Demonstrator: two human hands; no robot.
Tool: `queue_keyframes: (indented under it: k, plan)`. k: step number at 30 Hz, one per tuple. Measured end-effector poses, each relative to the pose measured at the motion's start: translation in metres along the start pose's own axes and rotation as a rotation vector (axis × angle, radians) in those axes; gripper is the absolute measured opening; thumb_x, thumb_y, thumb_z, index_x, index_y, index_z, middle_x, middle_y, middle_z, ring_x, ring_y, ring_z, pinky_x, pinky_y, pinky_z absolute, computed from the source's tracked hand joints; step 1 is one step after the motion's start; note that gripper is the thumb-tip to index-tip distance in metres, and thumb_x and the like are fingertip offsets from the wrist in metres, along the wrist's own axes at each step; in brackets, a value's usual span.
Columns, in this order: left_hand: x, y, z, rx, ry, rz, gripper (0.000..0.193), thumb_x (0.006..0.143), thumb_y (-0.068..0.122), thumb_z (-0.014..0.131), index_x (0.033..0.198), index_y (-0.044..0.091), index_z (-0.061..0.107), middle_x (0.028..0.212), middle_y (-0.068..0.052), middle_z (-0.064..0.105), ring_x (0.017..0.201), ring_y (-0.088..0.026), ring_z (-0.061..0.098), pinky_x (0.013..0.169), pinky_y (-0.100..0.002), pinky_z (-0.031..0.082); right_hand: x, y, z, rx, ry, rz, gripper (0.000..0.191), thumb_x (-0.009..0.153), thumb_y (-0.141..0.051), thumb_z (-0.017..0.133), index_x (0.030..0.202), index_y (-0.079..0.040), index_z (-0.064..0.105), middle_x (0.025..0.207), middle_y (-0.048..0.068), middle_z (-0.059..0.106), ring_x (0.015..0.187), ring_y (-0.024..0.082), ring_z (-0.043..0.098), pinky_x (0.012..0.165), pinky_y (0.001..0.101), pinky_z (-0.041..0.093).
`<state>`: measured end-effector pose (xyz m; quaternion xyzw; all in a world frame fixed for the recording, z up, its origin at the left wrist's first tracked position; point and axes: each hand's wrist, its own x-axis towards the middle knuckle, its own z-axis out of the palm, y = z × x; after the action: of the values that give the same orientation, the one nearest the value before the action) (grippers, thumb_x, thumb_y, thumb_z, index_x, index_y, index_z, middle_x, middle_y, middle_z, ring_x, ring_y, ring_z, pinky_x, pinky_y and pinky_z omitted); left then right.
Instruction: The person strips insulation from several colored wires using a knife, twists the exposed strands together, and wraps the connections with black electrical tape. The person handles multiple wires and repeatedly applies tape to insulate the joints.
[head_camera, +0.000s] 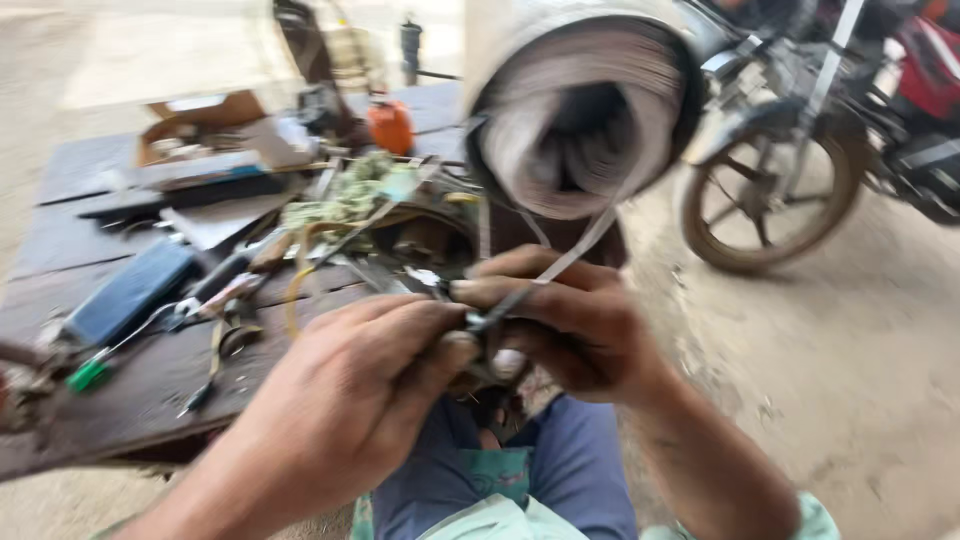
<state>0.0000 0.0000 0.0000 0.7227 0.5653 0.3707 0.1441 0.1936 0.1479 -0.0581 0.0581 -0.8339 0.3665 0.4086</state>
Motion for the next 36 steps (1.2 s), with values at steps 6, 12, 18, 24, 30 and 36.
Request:
queue_keyframes:
  k: [6, 12, 18, 24, 30, 36]
  plan:
    - [-0.009, -0.031, 0.025, 0.179, 0.196, 0.233, 0.019, 0.091, 0.015, 0.069, 0.107, 0.003, 0.069, 0.089, -0.012, 0.069, 0.082, -0.034, 0.069, 0.072, -0.044, 0.054, -0.036, 0.015, 0.011, 0.492, 0.050, 0.211, 0.023, 0.106, -0.007, 0.070, 0.124, 0.006, 0.071, 0.108, 0.021, 0.075, 0.089, 0.024, 0.075, 0.078, 0.0304, 0.062]
    - [-0.025, -0.002, -0.010, 0.572, 0.341, 0.365, 0.040, 0.077, 0.012, 0.076, 0.114, -0.003, 0.069, 0.090, -0.011, 0.067, 0.082, -0.030, 0.069, 0.069, -0.044, 0.054, -0.010, -0.017, 0.024, 0.938, 0.034, 0.275, 0.040, 0.102, -0.023, 0.064, 0.131, 0.004, 0.058, 0.122, 0.022, 0.071, 0.109, 0.025, 0.073, 0.097, 0.0371, 0.062]
    - [-0.025, 0.003, -0.002, 0.416, 0.345, 0.316, 0.045, 0.065, 0.013, 0.069, 0.108, -0.001, 0.068, 0.092, -0.014, 0.069, 0.082, -0.034, 0.070, 0.074, -0.043, 0.057, -0.005, -0.029, 0.035, 0.872, 0.192, 0.207, 0.059, 0.088, -0.027, 0.090, 0.130, 0.005, 0.062, 0.113, 0.017, 0.072, 0.104, 0.019, 0.071, 0.092, 0.0320, 0.061]
    - [-0.029, 0.014, 0.002, -0.003, 0.157, -0.079, 0.017, 0.078, 0.004, 0.068, 0.094, 0.006, 0.073, 0.073, -0.008, 0.069, 0.068, -0.031, 0.072, 0.062, -0.040, 0.056, 0.013, -0.045, 0.042, 0.845, 0.344, 0.386, 0.071, 0.076, -0.034, 0.101, 0.117, -0.001, 0.053, 0.106, 0.011, 0.063, 0.098, 0.016, 0.061, 0.088, 0.0277, 0.054]
    - [-0.032, 0.029, 0.006, 0.242, 0.237, 0.164, 0.014, 0.082, 0.012, 0.076, 0.087, 0.004, 0.067, 0.074, -0.008, 0.064, 0.068, -0.031, 0.067, 0.064, -0.042, 0.053, 0.032, -0.062, 0.057, 0.691, 0.409, 0.334, 0.068, 0.090, -0.026, 0.093, 0.131, -0.006, 0.043, 0.123, 0.010, 0.057, 0.113, 0.015, 0.060, 0.099, 0.0298, 0.056]
    - [-0.023, 0.040, -0.001, 0.353, 0.325, 0.403, 0.033, 0.079, 0.014, 0.076, 0.107, -0.003, 0.069, 0.083, -0.009, 0.066, 0.074, -0.027, 0.068, 0.064, -0.042, 0.053, 0.045, -0.066, 0.047, 0.556, 0.350, 0.348, 0.031, 0.096, -0.025, 0.077, 0.109, 0.002, 0.066, 0.113, 0.019, 0.068, 0.109, 0.024, 0.068, 0.097, 0.0367, 0.061]
